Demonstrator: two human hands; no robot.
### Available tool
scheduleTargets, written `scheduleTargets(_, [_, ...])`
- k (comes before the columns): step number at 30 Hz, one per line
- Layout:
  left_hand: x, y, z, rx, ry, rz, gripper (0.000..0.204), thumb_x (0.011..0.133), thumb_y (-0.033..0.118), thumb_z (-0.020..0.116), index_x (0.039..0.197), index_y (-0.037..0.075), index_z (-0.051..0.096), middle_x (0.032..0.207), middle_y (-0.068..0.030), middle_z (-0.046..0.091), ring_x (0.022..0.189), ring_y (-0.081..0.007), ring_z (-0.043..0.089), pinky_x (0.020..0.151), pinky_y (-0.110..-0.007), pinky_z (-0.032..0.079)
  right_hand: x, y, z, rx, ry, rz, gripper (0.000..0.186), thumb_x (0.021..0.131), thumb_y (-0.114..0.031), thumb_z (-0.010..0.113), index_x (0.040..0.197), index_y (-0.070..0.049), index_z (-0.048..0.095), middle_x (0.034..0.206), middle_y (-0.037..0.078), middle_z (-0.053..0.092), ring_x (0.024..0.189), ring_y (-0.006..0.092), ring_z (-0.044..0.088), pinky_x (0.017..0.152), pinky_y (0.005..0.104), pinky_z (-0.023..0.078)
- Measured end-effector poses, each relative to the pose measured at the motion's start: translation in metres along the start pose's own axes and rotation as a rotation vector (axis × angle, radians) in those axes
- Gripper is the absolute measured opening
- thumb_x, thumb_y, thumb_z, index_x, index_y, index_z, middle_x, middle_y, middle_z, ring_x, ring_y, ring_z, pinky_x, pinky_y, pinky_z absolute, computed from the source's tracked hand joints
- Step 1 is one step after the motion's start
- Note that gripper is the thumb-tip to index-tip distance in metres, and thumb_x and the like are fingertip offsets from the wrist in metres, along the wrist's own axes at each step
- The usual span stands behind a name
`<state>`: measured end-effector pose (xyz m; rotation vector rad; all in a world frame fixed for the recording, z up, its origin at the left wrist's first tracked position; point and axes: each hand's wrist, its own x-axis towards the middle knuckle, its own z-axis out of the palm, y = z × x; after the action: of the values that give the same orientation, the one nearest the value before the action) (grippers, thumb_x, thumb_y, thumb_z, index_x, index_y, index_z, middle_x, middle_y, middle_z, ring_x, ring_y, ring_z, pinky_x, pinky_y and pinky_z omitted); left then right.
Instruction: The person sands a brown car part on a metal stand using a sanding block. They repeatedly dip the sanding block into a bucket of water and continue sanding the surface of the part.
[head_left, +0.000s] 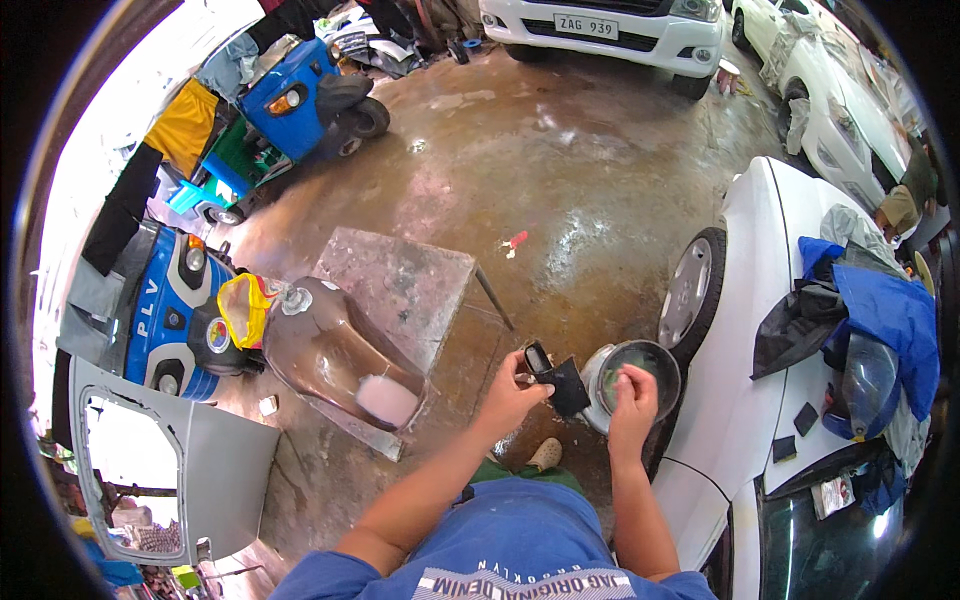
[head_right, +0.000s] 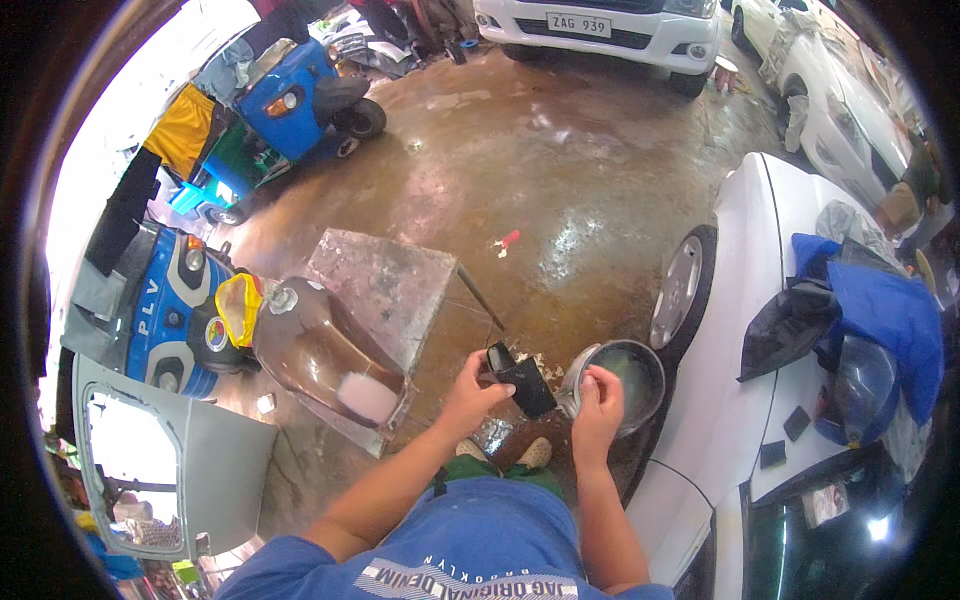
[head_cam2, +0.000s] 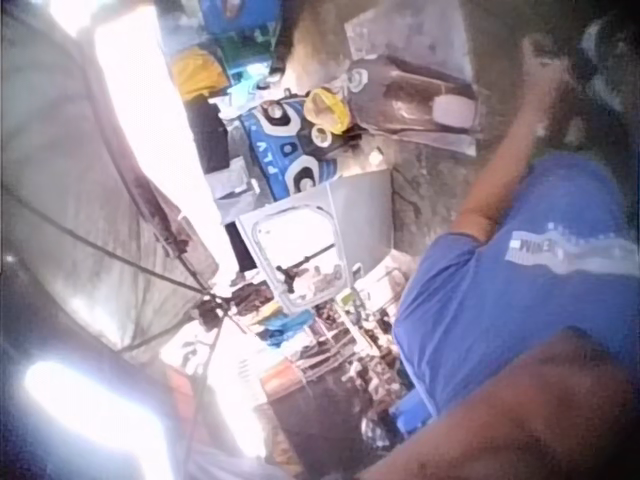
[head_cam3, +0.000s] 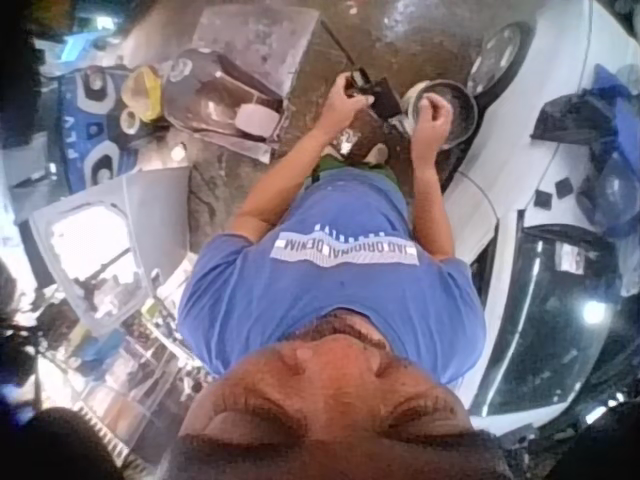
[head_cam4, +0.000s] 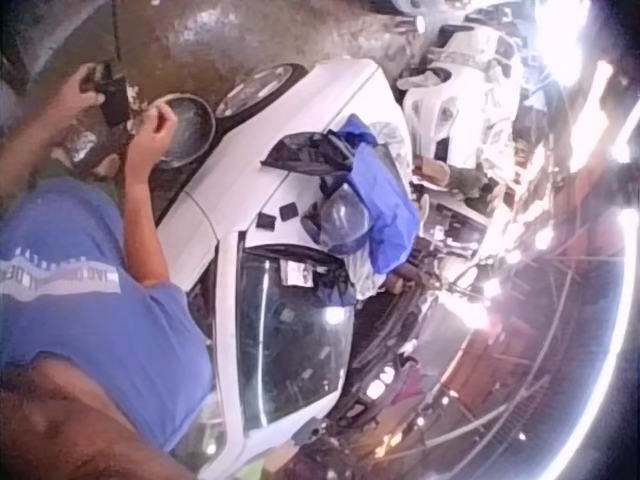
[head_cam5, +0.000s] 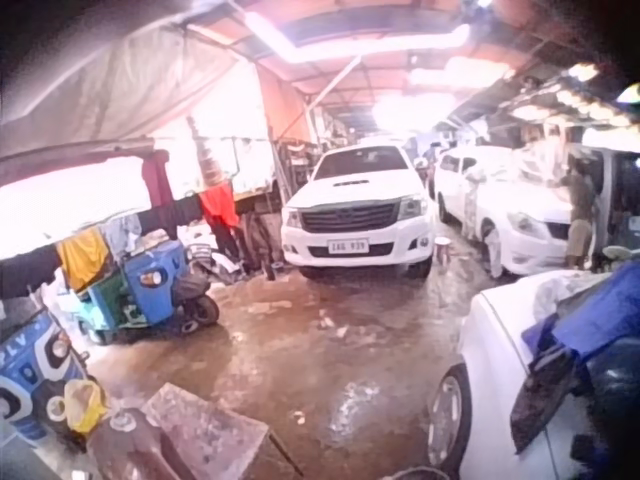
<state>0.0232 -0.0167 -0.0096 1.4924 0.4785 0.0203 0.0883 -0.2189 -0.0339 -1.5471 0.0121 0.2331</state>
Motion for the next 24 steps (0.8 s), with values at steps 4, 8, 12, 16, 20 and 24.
scheduleTargets(4, [-0.001, -0.011, 0.013, 0.024, 0.036, 0.042, 0.061, 0.086, 0.008, 0.079, 0.14, 0.001, 0.053, 0.123, -0.008, 0.064, 0.11, -0.0169, 0.063, 0.098, -0.035, 0.054, -0.032, -0.026, 0.017, -0.348, -0.18, -0.313, 0.036, 0.1, -0.013, 0.071, 0.134, -0.001, 0.066, 0.151, 0.021, 0.057, 0.143, 0.0358, 0.052, 0.121, 0.0444, 0.039])
scheduleTargets(8, [0.0, -0.016, 0.013, -0.171, -0.137, -0.16, 0.061, 0.088, 0.01, 0.077, 0.142, 0.0, 0.051, 0.124, -0.0092, 0.062, 0.108, -0.016, 0.063, 0.093, -0.034, 0.055, -0.022, -0.001, 0.015, -0.347, -0.383, -0.322, 0.054, 0.093, -0.013, 0.08, 0.141, -0.002, 0.058, 0.172, 0.025, 0.034, 0.16, 0.0404, 0.033, 0.129, 0.0476, 0.029])
scheduleTargets(12, [-0.002, -0.01, 0.0, -0.276, -0.276, -0.249, 0.072, 0.089, 0.014, 0.077, 0.153, 0.001, 0.045, 0.128, -0.0089, 0.061, 0.113, -0.0181, 0.063, 0.099, -0.033, 0.053, -0.018, 0.015, 0.009, -0.213, -0.485, -0.265, 0.063, 0.083, -0.018, 0.091, 0.136, 0.004, 0.064, 0.167, 0.026, 0.042, 0.154, 0.039, 0.044, 0.124, 0.0436, 0.039])
scheduleTargets(16, [0.011, -0.047, -0.016, 0.311, -0.362, -0.134, 0.071, 0.094, 0.03, 0.08, 0.152, 0.002, 0.05, 0.142, -0.0141, 0.052, 0.133, -0.0253, 0.051, 0.113, -0.04, 0.045, -0.006, 0.04, -0.009, -0.339, -0.43, -0.08, 0.055, 0.089, -0.019, 0.085, 0.135, 0.004, 0.067, 0.151, 0.024, 0.06, 0.142, 0.0343, 0.057, 0.12, 0.0416, 0.043])
scheduleTargets(20, [-0.012, -0.076, -0.14, 0.936, -0.256, 0.044, 0.066, 0.093, 0.037, 0.077, 0.145, 0.002, 0.058, 0.152, -0.0246, 0.052, 0.141, -0.0417, 0.049, 0.119, -0.05, 0.04, 0.034, 0.101, -0.054, -0.438, -0.099, 0.226, 0.041, 0.104, -0.028, 0.069, 0.128, 0.005, 0.068, 0.128, 0.022, 0.072, 0.121, 0.031, 0.068, 0.107, 0.0411, 0.05])
scheduleTargets(24, [-0.037, -0.013, -0.299, 1.525, -0.201, 0.087, 0.075, 0.091, 0.044, 0.078, 0.151, 0.004, 0.055, 0.162, -0.0248, 0.043, 0.149, -0.0437, 0.042, 0.126, -0.055, 0.032, 0.1, 0.23, -0.104, -0.498, -0.004, 0.377, 0.039, 0.108, -0.035, 0.063, 0.115, 0.003, 0.068, 0.113, 0.015, 0.075, 0.105, 0.0289, 0.068, 0.097, 0.0399, 0.05])
